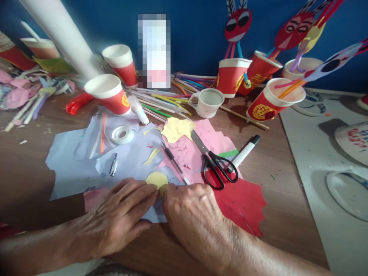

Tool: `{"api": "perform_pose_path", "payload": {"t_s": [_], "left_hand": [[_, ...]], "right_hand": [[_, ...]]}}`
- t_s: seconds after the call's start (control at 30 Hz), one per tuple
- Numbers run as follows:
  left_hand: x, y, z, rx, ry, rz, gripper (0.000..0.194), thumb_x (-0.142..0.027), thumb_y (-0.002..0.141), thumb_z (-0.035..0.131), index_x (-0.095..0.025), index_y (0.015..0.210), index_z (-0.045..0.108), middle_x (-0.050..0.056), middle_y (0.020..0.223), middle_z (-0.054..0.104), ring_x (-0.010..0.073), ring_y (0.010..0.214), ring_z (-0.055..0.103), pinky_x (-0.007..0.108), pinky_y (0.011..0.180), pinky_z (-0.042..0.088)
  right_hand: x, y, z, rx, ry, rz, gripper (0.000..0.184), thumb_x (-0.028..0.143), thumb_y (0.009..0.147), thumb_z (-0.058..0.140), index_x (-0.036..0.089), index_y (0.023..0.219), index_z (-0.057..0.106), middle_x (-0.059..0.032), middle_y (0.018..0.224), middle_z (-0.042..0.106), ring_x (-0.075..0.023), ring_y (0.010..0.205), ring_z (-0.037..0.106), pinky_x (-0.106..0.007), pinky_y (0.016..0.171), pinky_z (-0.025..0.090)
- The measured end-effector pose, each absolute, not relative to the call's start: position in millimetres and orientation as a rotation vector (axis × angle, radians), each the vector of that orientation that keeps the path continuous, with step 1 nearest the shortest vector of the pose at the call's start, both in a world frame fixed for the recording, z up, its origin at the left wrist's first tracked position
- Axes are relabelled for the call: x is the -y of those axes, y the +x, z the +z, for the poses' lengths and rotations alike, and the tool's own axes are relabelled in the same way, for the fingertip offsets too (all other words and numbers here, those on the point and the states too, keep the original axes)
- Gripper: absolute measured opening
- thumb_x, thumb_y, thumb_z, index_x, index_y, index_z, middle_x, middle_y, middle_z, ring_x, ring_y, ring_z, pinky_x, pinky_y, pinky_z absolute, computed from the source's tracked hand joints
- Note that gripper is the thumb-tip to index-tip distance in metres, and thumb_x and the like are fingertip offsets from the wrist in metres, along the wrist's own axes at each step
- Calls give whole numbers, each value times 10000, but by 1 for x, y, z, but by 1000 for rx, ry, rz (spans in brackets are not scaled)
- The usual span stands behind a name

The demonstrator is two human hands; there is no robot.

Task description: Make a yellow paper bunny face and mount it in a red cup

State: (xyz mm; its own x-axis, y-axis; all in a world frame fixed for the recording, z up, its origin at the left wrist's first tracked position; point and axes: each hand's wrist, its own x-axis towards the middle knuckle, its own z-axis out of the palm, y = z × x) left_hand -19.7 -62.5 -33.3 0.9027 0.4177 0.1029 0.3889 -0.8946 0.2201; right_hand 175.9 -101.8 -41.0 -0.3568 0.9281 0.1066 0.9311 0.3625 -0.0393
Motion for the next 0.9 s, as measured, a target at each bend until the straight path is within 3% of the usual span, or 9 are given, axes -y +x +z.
{"api": "perform_pose_path", "payload": {"t_s": [0.47,0.7,0.9], "left_hand": [[60,-20,-29,-589,2849,254,258,-227,925,433,-91,1095,571,123,1071,627,251,952,531,400,827,444],[61,-24,-35,-595,2824,361,246,-173,905,470,-84,1109,574,129,1158,604,259,1072,501,401,926,420],[61,-19,-34,-629,2849,282,248,-129,901,451,-109,1125,557,101,1058,621,230,944,527,376,798,479]], "right_hand": [[101,175,-33,2553,-1745,77,220,116,811,525,201,609,549,-17,452,578,-181,373,535,-280,479,101],[100,175,-32,2573,-1764,182,218,111,818,502,185,619,553,-24,497,614,-197,415,566,-276,500,100],[100,173,-33,2548,-1769,173,218,119,833,500,182,630,549,-26,511,617,-204,445,593,-285,508,99]]}}
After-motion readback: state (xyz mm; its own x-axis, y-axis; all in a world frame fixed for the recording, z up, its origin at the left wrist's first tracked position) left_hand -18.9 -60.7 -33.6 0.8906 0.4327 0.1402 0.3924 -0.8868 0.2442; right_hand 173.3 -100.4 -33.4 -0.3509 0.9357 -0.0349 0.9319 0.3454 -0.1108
